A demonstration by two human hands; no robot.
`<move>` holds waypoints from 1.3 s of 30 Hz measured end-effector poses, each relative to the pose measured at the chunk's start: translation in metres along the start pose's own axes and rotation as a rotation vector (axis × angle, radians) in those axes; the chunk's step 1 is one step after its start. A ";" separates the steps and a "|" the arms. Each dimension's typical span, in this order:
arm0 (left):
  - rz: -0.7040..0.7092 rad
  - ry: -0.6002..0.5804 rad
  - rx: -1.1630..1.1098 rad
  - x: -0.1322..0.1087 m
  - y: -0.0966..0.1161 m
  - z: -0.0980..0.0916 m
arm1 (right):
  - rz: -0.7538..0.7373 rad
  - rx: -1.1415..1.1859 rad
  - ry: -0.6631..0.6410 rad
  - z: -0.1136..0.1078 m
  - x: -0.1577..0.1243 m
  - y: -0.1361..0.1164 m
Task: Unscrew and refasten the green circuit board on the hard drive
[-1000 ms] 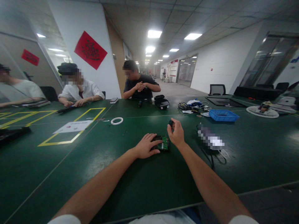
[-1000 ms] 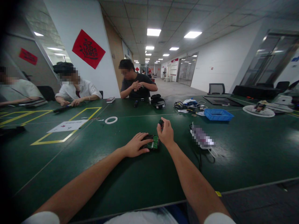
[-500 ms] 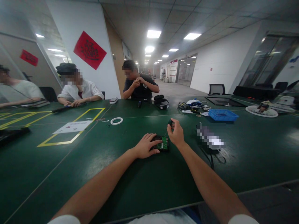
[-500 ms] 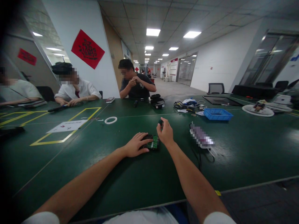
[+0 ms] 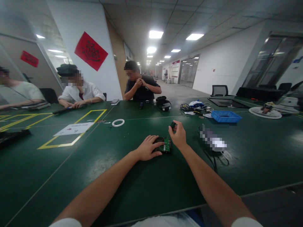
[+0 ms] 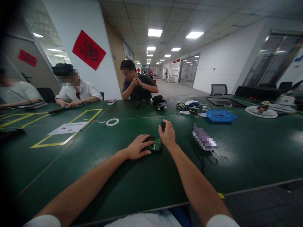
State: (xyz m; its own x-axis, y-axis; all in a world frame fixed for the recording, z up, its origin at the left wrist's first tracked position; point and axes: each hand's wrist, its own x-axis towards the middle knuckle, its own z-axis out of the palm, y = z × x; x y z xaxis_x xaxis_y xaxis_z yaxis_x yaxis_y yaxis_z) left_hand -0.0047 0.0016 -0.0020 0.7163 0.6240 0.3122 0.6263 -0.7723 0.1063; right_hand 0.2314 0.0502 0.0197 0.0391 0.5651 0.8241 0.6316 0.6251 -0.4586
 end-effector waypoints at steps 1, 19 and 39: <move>0.001 0.002 0.001 0.000 0.000 0.000 | -0.006 -0.012 -0.007 -0.001 0.000 -0.001; 0.009 0.001 -0.003 0.000 0.000 -0.001 | -0.027 0.001 -0.029 -0.001 -0.001 0.001; 0.011 -0.025 0.008 0.001 0.000 -0.001 | -0.017 0.044 -0.037 0.001 -0.001 0.000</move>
State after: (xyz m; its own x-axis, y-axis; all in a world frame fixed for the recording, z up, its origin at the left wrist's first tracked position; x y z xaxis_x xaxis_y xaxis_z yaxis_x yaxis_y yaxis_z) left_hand -0.0043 0.0025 -0.0010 0.7307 0.6183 0.2894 0.6206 -0.7782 0.0959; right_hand 0.2308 0.0498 0.0187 -0.0004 0.5728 0.8197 0.5975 0.6574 -0.4591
